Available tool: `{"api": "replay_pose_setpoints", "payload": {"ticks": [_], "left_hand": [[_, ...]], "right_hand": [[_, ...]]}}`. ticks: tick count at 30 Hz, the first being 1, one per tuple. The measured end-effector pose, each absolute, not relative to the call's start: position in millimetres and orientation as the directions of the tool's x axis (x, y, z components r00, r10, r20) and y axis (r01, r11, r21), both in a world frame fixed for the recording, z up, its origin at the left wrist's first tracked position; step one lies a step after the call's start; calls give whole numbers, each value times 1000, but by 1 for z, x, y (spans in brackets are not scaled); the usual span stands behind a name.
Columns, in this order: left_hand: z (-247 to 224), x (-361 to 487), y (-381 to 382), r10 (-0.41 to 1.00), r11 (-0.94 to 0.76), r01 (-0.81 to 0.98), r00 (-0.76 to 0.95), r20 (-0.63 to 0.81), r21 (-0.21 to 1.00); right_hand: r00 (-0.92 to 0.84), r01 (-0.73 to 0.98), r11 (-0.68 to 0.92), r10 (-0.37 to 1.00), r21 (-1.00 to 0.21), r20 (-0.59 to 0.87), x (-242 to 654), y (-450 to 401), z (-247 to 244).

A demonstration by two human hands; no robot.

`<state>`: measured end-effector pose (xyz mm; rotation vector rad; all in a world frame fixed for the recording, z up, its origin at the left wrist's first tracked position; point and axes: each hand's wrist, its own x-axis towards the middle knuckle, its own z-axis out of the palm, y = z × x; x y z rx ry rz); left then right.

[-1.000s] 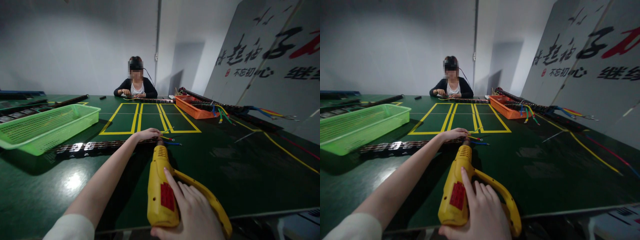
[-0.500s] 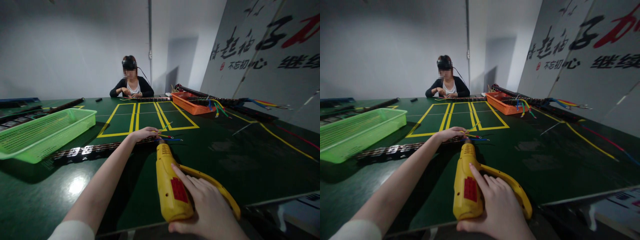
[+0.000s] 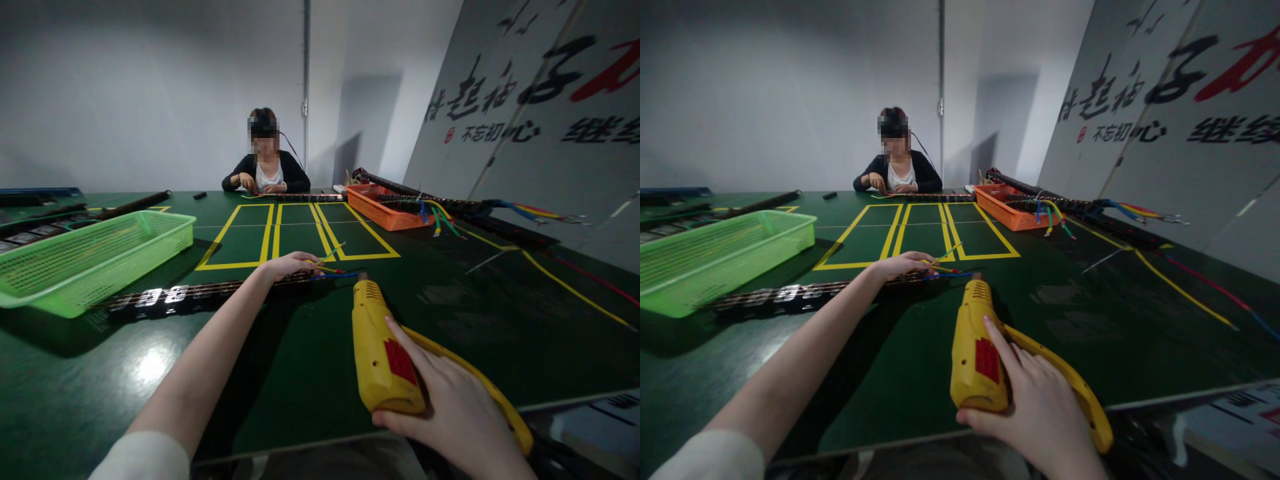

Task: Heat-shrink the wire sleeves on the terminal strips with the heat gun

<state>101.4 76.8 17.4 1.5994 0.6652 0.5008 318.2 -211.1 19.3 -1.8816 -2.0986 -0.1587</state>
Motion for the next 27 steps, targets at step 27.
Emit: {"api": "replay_pose_setpoints", "payload": {"ticks": [27], "left_hand": [[39, 96, 68, 503, -649, 439, 860, -82, 621]], "right_hand": [[-221, 945, 282, 924, -166, 311, 262, -206, 15]]}}
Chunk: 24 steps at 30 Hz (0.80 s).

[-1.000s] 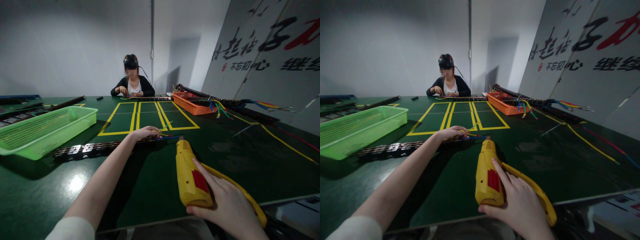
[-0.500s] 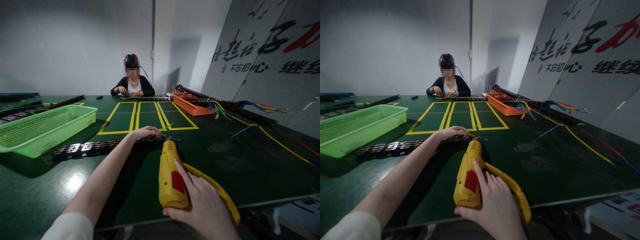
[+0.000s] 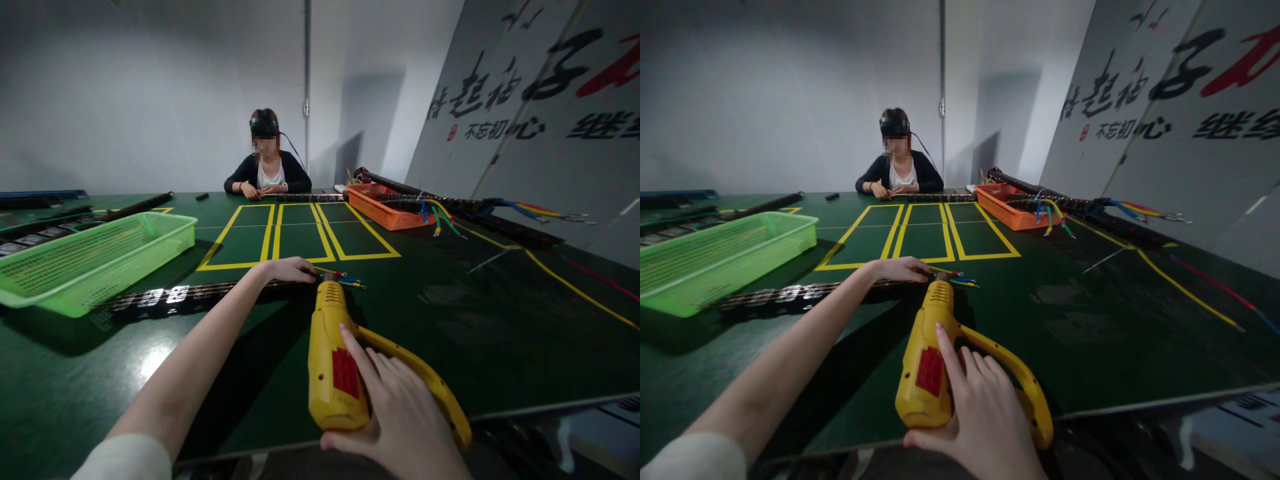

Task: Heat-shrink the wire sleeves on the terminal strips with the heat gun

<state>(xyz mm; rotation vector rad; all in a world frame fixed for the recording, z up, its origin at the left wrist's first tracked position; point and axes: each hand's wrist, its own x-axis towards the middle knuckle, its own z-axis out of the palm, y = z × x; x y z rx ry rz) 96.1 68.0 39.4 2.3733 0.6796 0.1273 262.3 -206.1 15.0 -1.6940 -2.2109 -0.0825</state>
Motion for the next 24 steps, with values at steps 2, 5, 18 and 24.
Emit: {"api": "replay_pose_setpoints", "payload": {"ticks": [2, 5, 18, 24], "left_hand": [[37, 93, 68, 502, -654, 433, 862, -72, 620], [32, 91, 69, 489, -653, 385, 872, -25, 652], [19, 104, 61, 592, -702, 392, 785, 182, 595], [23, 105, 61, 687, -552, 427, 720, 100, 716]], "right_hand": [[-235, 945, 297, 908, -138, 347, 263, -206, 14], [-256, 942, 318, 886, -105, 386, 265, -205, 14], [-315, 935, 355, 815, 12, 486, 267, -205, 13], [-291, 940, 341, 829, -19, 478, 264, -203, 14]]}}
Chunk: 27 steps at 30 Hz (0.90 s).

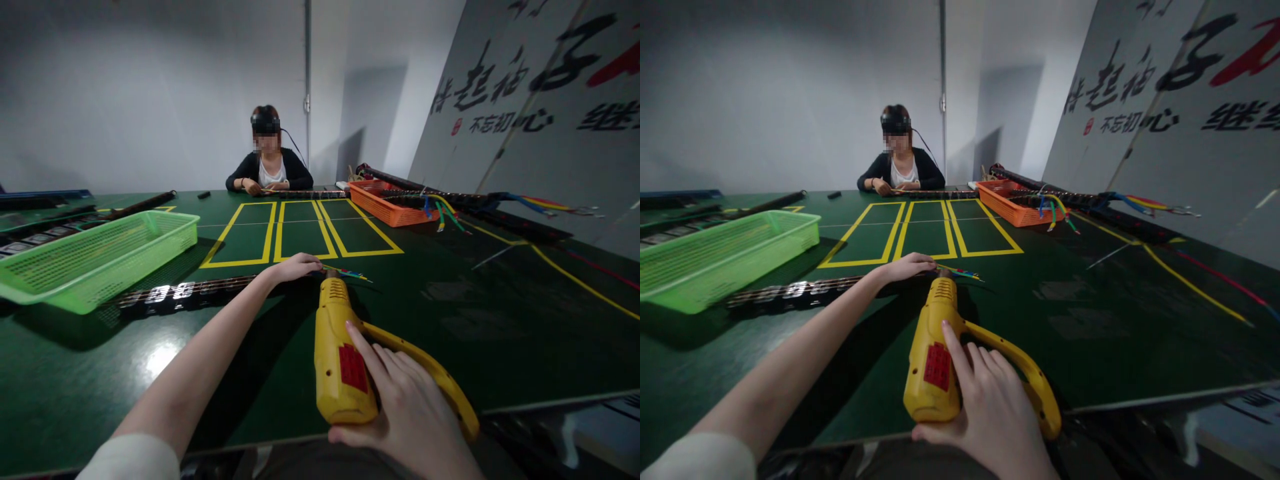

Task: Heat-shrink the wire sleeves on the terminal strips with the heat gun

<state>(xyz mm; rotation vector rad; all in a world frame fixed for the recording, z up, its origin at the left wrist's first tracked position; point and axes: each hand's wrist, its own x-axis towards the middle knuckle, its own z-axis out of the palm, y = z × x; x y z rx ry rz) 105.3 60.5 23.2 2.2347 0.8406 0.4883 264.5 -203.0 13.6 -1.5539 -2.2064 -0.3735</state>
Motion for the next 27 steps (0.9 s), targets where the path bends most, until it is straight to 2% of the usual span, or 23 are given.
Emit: {"api": "replay_pose_setpoints", "payload": {"ticks": [4, 10, 14, 20, 24, 27], "left_hand": [[27, 105, 59, 772, -415, 472, 635, 27, 778], [26, 102, 58, 775, -375, 456, 632, 2, 807], [25, 101, 60, 767, -401, 465, 641, 12, 789], [24, 102, 64, 697, -546, 463, 714, 72, 698], [22, 103, 67, 707, -525, 460, 704, 66, 716], [22, 103, 67, 692, -530, 444, 719, 67, 722]], "right_hand": [[-248, 946, 316, 847, -69, 471, 254, -195, 13], [-240, 950, 306, 842, -62, 482, 241, -188, 8], [-244, 948, 310, 853, -72, 461, 243, -189, 10], [-262, 943, 324, 863, -75, 432, 259, -186, 14], [-238, 959, 279, 887, -49, 397, 276, -184, 14], [-233, 966, 260, 872, -3, 430, 288, -183, 14]]}}
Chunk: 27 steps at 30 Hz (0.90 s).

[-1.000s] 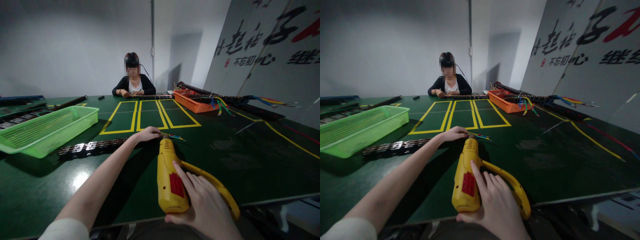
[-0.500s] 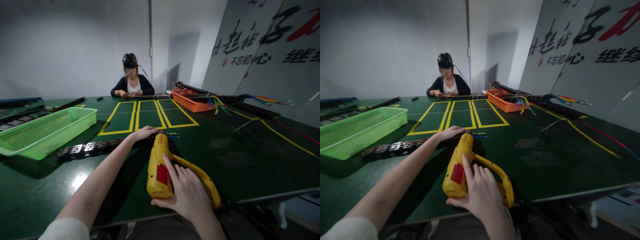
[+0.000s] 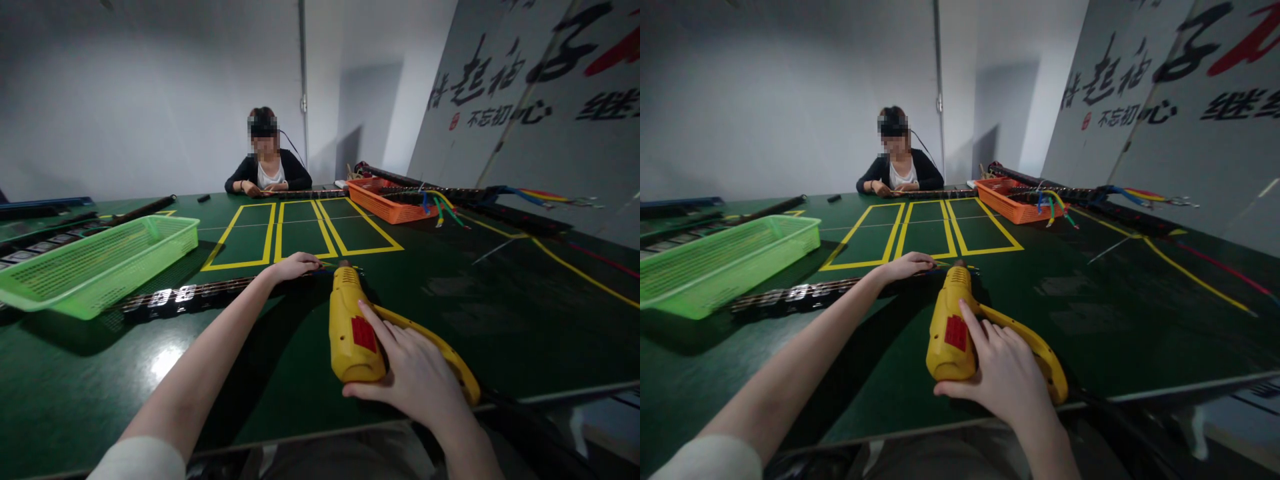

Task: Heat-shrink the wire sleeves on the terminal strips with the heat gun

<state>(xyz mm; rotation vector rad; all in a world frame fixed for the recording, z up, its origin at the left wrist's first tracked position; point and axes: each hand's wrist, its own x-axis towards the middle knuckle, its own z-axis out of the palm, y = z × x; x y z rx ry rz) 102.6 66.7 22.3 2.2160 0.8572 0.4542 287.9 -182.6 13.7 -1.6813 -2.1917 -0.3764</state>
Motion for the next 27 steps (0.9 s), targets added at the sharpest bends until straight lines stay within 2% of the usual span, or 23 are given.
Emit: {"api": "replay_pose_setpoints", "payload": {"ticks": [8, 10, 14, 16, 27], "left_hand": [[24, 102, 66, 689, -528, 449, 722, 55, 721], [24, 101, 65, 695, -522, 456, 717, 50, 720], [24, 101, 66, 712, -519, 460, 699, 67, 721], [24, 101, 66, 729, -515, 459, 679, 87, 724], [26, 100, 63, 760, -488, 484, 646, 80, 727]], "right_hand": [[-249, 967, 229, 780, 109, 575, 304, -179, 17], [-219, 973, 215, 771, 79, 598, 309, -182, 15], [6, 1000, -9, 771, 1, 636, 319, -192, 5], [60, 997, -71, 775, -7, 630, 320, -196, 0], [102, 993, -115, 761, -22, 641, 293, -198, -7]]}}
